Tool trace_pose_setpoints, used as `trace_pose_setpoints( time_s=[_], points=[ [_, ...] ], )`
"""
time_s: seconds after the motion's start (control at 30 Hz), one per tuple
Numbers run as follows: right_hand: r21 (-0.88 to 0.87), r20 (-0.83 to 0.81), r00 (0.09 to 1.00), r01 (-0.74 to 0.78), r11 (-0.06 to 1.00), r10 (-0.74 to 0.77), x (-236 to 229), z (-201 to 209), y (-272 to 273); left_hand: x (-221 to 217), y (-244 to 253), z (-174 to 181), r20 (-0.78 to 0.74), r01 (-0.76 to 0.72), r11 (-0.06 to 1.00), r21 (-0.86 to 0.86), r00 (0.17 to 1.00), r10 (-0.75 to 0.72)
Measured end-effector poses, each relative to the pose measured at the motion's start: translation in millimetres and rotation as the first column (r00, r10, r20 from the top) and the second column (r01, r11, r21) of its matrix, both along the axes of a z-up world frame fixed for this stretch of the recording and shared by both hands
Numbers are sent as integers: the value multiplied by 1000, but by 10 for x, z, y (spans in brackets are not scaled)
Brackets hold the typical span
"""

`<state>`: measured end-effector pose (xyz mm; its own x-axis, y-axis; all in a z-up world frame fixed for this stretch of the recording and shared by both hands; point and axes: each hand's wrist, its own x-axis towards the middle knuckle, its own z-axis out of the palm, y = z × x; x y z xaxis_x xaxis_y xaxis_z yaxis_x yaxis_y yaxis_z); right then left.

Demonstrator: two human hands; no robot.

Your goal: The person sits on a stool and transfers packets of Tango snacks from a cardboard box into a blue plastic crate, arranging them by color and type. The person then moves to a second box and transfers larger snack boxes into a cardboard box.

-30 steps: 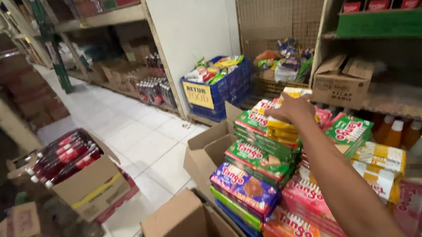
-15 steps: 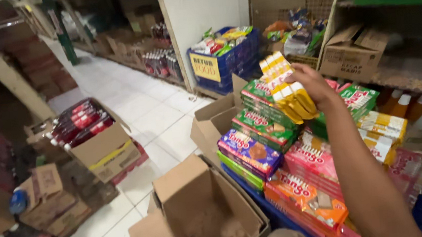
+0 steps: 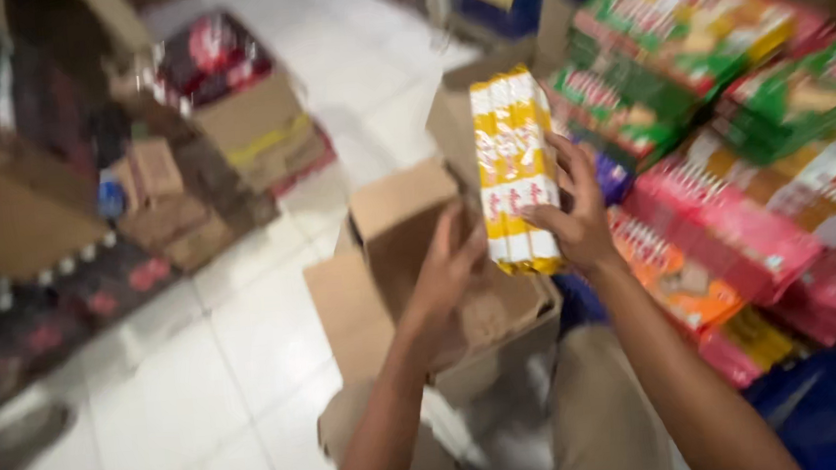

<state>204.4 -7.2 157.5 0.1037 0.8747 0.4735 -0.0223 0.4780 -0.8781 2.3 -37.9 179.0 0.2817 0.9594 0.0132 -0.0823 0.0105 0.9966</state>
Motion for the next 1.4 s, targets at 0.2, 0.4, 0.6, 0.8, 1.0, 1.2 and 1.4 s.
trace_pose_setpoints(
  time_s=[0.2,0.4,0.6,0.8,1.0,1.2,1.4],
  points=[
    [37,246,956,-176,984,162,-401,-876,151,-164,382,-520,-211,-262,955,-139,950,230],
    [-406,814,423,-73,911,397,-356,-1531,112,-704,1037,-1718,-458,-286,946,-156,869,187],
    [-656,723,-126,185,732,679,-662,-2391,109,-905,1339,-2282,-697,-237,956,-175,715,49],
    [-755,642,-71,119,645,764,-441,-3016,362,-884,1347,-2288,-710,-120,972,-201,702,-60],
    [-328,933,100,634,700,345,-216,-2656,439,-782,1328,-2104,-769,-136,979,-155,639,-33],
    [-116,959,-137,605,788,247,-20,-3088,561,-840,1324,-2145,-770,-181,980,-87,636,49],
    [-67,990,-64,567,821,125,81,-3181,566,-975,1222,-2105,-787,-124,991,-45,616,41]
  ],
)
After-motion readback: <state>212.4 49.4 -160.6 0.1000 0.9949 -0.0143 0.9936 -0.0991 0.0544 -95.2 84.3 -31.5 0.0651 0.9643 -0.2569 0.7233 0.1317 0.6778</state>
